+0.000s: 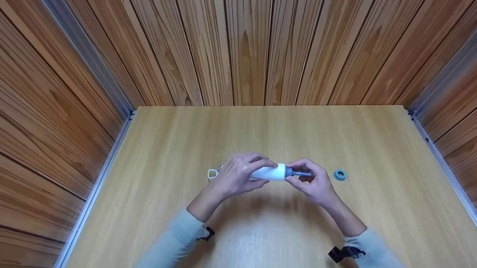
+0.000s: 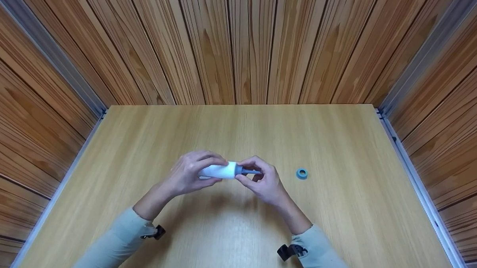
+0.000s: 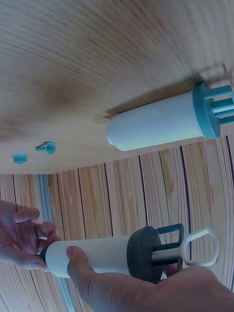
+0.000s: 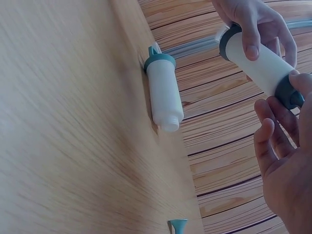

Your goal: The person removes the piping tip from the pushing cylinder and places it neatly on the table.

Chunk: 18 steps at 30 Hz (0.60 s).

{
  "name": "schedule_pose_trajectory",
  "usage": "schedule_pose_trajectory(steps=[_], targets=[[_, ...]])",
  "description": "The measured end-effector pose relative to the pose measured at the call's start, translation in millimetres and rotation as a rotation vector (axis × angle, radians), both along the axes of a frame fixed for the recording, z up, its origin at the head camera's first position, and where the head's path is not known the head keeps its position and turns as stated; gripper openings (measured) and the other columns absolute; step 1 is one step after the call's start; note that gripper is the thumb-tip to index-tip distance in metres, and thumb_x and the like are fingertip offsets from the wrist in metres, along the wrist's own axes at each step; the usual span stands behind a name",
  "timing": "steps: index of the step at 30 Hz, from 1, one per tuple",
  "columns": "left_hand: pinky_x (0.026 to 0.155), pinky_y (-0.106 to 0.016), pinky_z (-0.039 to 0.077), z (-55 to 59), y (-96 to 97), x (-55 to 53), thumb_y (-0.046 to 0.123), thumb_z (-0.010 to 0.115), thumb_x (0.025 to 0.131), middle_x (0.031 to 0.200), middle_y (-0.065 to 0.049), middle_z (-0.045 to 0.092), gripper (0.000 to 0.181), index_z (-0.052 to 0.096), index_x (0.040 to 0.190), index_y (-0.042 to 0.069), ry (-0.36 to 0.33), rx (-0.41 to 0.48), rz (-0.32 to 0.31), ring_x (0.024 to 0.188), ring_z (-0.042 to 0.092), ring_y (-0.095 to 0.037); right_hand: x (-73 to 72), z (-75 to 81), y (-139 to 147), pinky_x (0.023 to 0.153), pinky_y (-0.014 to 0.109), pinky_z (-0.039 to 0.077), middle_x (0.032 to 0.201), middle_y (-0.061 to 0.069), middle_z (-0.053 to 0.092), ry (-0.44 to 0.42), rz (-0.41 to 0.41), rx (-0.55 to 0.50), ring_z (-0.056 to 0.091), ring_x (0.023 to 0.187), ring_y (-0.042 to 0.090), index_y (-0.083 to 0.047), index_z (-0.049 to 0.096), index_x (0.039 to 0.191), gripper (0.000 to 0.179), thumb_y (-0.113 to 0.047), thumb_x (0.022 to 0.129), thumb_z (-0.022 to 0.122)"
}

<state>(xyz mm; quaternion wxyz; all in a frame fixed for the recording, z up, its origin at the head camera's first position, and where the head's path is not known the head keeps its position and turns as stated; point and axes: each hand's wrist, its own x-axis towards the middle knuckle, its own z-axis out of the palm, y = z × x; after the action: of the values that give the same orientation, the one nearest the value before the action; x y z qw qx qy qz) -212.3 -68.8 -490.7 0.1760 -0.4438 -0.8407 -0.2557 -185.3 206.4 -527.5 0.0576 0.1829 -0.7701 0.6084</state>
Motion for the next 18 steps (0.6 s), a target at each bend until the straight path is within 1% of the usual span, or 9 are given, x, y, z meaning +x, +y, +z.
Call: schedule_pose_trajectory(steps=[5,12,18], targets=[[0.103,-0.044,0.068,1.6,0.2,1.1,0.024,0.093,0.096,0.13,-0.007,0.084,0.04,0.079,0.133,0.019,-0.031,-0.012,-0.008,0.119,0.082,-0.028,0.7,-0.5,0.6,0.073,0.022,0.058,0.112,-0.019,0.079,0.016,-0.006,0.012,0.076,0.097,0.004,0.003,0.076,0.122,0.029,0.009,0.094,0.082],[0.103,-0.047,0.068,6.0,-1.1,0.9,0.021,0.094,0.094,0.13,-0.01,0.083,0.041,0.08,0.132,0.017,-0.112,0.015,-0.029,0.12,0.081,-0.031,1.3,-1.3,1.3,0.072,0.021,0.056,0.114,-0.021,0.078,0.091,0.007,0.03,0.073,0.094,0.003,0.003,0.077,0.121,0.03,0.012,0.093,0.081],[0.103,-0.048,0.068,6.8,-2.5,1.3,0.019,0.094,0.094,0.13,-0.012,0.083,0.041,0.081,0.132,0.016,-0.168,0.028,-0.025,0.119,0.081,-0.031,2.7,-0.4,1.0,0.078,0.02,0.06,0.117,-0.02,0.078,0.111,0.033,0.024,0.075,0.099,0.002,0.004,0.076,0.123,0.032,0.014,0.093,0.08]])
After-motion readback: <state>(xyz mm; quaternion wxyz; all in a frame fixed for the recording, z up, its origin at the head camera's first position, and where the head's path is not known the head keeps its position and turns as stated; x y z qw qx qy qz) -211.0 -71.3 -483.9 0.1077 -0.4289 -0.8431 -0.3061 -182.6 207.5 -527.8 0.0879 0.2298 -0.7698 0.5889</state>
